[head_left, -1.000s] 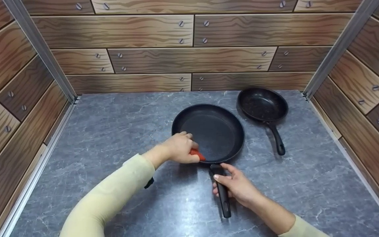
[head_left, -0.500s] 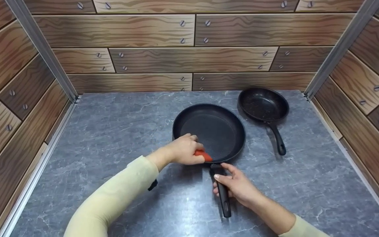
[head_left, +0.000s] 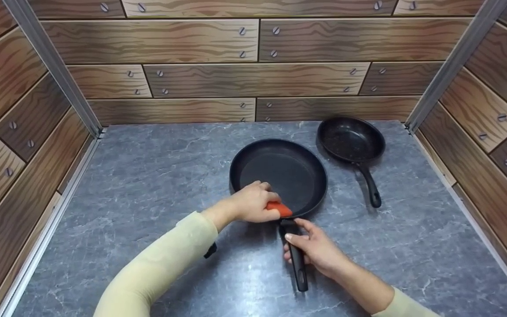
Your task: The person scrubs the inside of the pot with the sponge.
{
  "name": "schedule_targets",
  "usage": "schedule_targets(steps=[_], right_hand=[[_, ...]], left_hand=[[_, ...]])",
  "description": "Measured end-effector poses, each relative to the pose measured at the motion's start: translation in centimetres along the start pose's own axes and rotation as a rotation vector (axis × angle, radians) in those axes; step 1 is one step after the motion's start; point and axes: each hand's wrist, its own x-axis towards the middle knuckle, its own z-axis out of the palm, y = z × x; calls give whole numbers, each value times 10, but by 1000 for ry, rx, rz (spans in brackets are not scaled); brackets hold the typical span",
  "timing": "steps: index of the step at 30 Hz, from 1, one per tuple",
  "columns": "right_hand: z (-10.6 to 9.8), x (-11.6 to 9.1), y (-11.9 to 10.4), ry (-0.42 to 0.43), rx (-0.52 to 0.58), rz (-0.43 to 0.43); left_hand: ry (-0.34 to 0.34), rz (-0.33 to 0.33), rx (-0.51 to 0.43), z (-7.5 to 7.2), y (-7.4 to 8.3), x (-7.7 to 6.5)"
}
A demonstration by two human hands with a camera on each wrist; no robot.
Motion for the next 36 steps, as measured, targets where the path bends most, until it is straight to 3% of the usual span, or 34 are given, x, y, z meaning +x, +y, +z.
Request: schedule_targets(steps=[20, 24, 36], right_hand=[[-1, 1, -1, 5, -15, 7], [0, 2, 0, 8, -19, 1], [1, 0, -1, 6, -9, 2]], left_hand=[[33, 2, -61, 15, 10, 19], [30, -29, -93, 15, 9, 18], [-49, -72, -145, 6, 9, 15]])
